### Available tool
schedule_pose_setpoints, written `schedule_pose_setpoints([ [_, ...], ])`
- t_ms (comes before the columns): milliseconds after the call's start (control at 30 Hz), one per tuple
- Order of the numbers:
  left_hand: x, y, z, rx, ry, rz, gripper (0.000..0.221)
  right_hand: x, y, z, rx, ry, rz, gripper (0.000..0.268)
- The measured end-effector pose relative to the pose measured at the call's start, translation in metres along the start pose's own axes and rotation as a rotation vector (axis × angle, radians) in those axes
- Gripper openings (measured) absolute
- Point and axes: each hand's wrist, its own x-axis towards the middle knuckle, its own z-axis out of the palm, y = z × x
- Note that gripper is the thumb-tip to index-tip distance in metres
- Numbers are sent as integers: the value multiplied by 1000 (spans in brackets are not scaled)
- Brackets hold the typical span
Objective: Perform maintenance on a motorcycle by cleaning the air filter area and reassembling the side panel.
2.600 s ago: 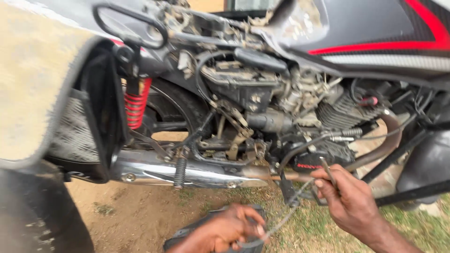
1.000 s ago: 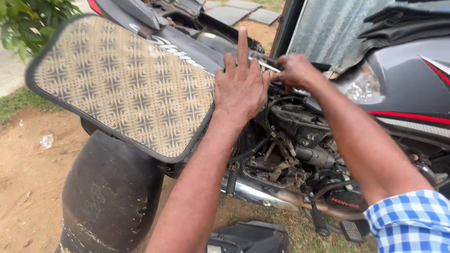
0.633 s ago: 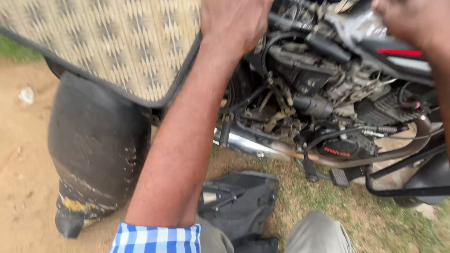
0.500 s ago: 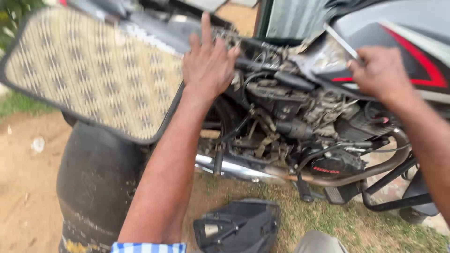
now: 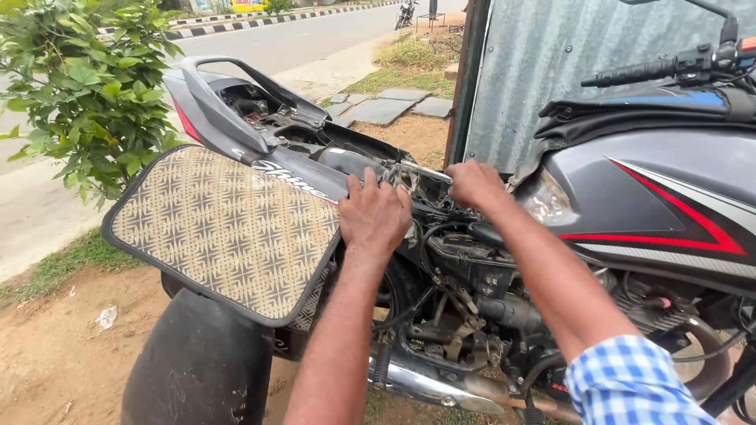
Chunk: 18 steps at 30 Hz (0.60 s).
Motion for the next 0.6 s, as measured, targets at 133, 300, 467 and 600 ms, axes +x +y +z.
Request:
schedule_pose_setpoints([
  [133, 3, -5, 10, 20, 73, 12, 44, 43, 6, 48, -209, -152, -50, 30],
  [300, 2, -6, 14, 36, 175, 48, 41, 52, -3, 42, -148, -163, 42, 37],
  [467, 1, -4, 11, 17, 106, 26, 42, 68, 11, 51, -50, -104, 91, 44],
  [600, 3, -5, 17, 49, 176, 39, 42, 73, 19, 49, 37, -67, 41, 28],
])
